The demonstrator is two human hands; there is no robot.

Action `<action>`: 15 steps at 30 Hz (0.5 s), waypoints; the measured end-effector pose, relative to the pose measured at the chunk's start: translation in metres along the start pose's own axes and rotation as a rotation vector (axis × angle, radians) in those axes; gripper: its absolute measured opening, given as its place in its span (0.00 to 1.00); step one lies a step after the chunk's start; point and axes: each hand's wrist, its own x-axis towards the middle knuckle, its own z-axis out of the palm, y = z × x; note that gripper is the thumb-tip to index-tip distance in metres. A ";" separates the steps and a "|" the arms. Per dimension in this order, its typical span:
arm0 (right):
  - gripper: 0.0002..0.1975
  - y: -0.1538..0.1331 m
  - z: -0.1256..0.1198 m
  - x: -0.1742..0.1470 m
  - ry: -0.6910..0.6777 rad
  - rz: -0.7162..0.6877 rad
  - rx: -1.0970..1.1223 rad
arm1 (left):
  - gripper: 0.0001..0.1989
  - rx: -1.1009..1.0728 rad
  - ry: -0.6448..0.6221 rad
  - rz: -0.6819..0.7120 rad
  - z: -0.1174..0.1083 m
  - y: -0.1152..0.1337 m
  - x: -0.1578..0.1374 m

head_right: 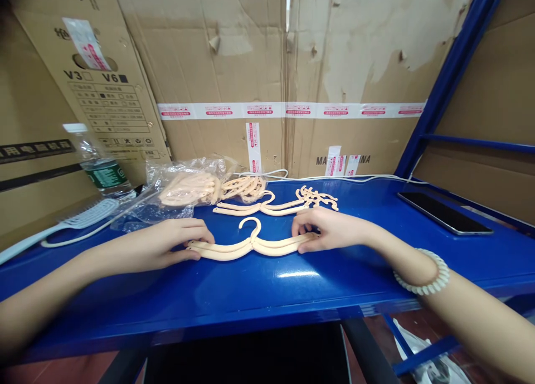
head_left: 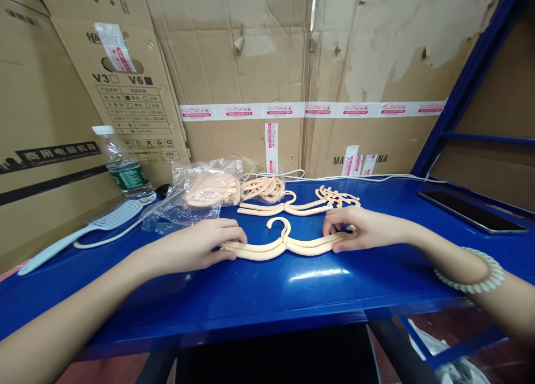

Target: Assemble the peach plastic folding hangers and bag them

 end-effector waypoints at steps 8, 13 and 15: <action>0.15 0.016 -0.005 -0.001 0.021 0.054 -0.013 | 0.13 0.010 0.121 0.055 0.011 -0.006 0.009; 0.16 0.001 -0.007 -0.009 0.311 -0.047 -0.074 | 0.13 0.086 0.124 0.049 0.010 -0.005 0.006; 0.17 -0.012 -0.013 -0.020 0.680 -0.146 -0.127 | 0.14 0.110 0.128 0.042 0.010 -0.002 0.005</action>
